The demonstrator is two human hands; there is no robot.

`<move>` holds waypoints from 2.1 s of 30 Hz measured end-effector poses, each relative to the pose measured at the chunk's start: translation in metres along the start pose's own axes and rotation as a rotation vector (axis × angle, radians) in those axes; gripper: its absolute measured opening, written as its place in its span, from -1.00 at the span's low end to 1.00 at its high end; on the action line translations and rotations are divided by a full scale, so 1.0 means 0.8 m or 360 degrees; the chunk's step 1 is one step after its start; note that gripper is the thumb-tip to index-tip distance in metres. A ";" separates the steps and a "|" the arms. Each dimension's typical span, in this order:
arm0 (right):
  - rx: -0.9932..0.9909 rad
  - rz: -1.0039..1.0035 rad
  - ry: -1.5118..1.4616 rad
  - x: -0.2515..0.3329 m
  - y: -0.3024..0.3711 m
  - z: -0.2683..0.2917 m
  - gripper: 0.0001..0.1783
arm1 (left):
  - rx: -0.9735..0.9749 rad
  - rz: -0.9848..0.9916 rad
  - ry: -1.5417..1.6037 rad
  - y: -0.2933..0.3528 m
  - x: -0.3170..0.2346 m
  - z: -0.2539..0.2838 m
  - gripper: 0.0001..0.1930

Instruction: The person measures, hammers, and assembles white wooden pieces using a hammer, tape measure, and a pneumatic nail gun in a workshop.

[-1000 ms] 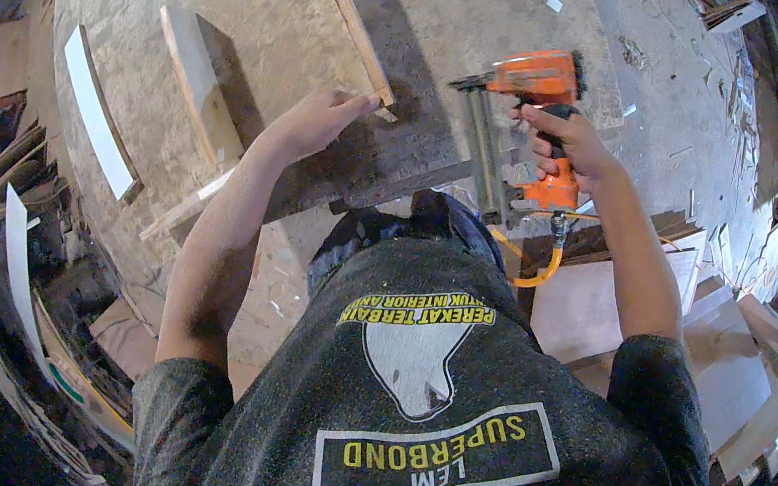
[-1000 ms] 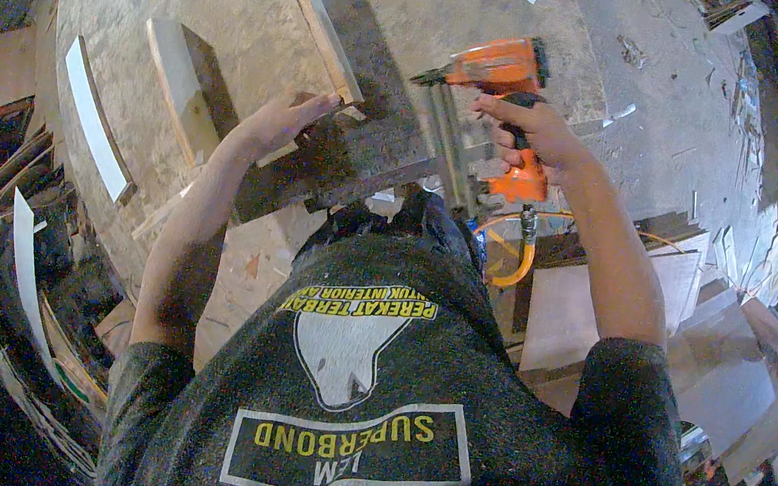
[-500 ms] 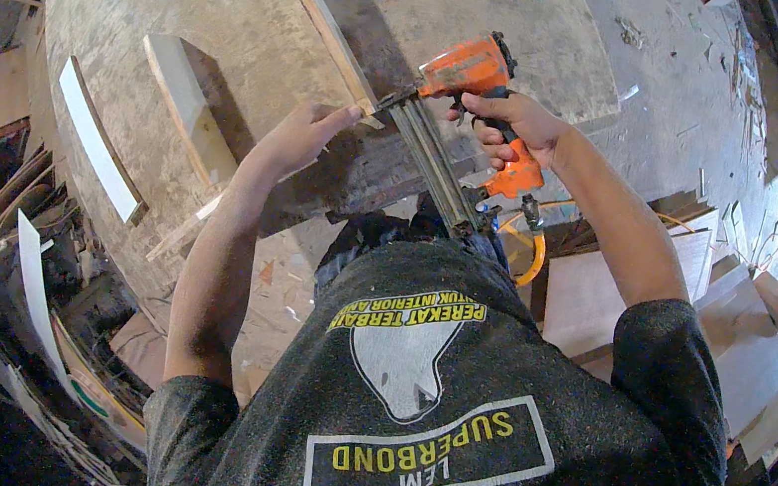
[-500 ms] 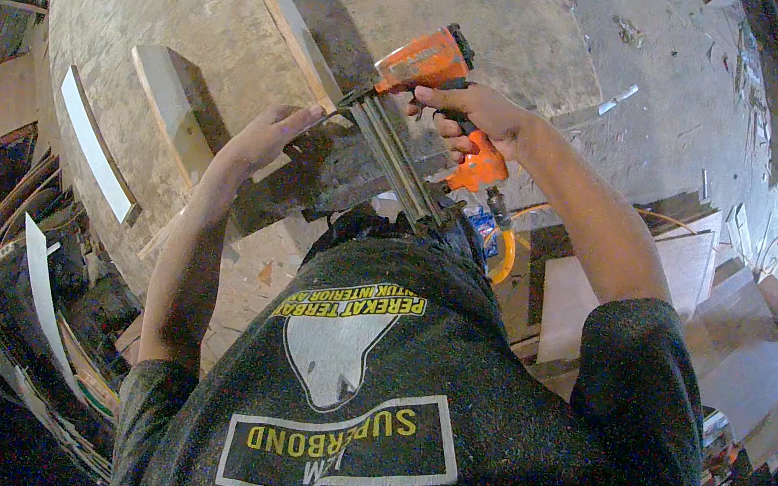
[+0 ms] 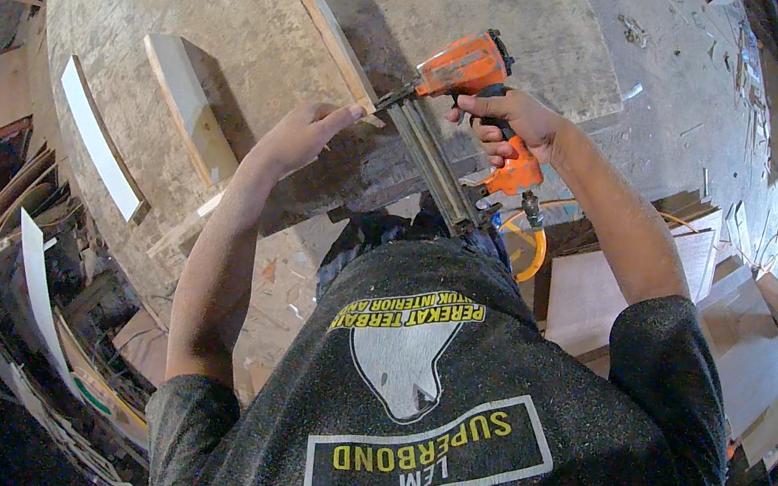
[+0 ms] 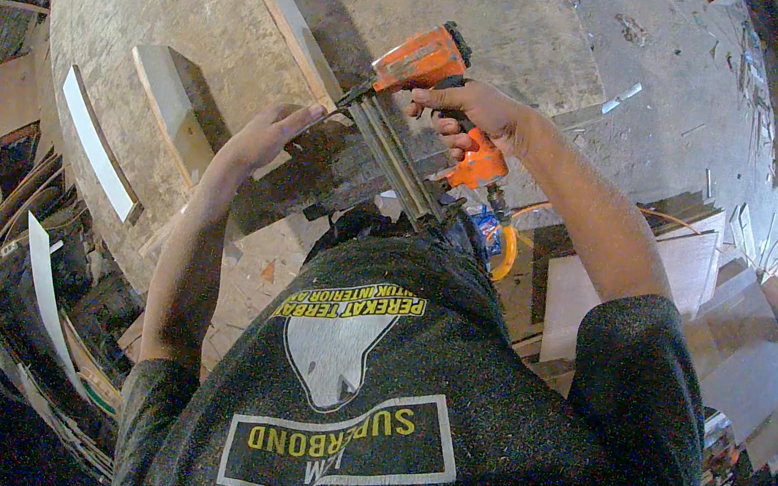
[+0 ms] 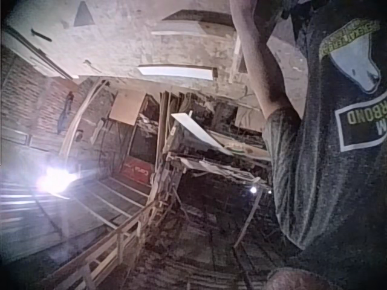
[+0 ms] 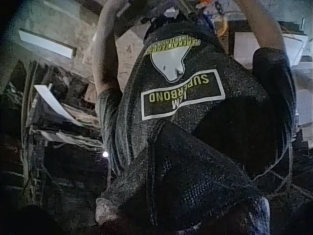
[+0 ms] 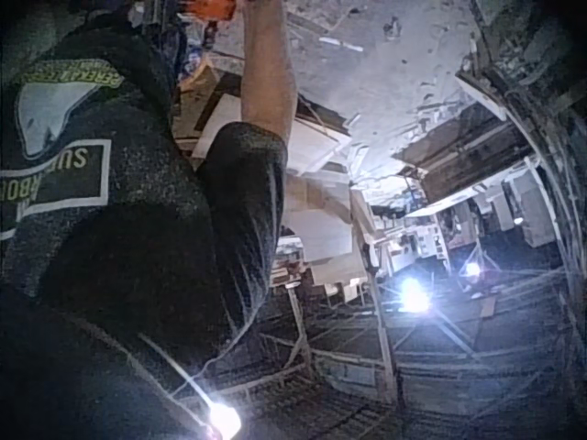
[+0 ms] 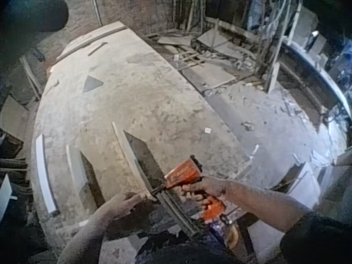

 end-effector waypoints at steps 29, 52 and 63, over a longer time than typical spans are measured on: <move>-0.0887 0.2122 0.2177 0.088 -0.041 -0.111 -0.58 | 0.0040 0.0058 -0.0057 -0.004 0.008 -0.002 -0.35; -0.0842 0.2146 0.1966 0.048 -0.060 -0.116 -0.78 | 0.0028 0.0021 0.0150 -0.006 0.007 -0.006 -0.38; -0.0819 0.2271 0.2035 0.076 -0.033 -0.113 -0.57 | 0.0147 0.0055 0.0035 -0.007 0.014 -0.003 -0.37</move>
Point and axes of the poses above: each hand's wrist, its own y-axis away from the middle knuckle, its own z-axis out of the back of the hand, x = y × z, the point moved 8 cm from there along -y, towards the middle knuckle, and after that the axes turned 11 degrees about -x, right-handed, at the moved point
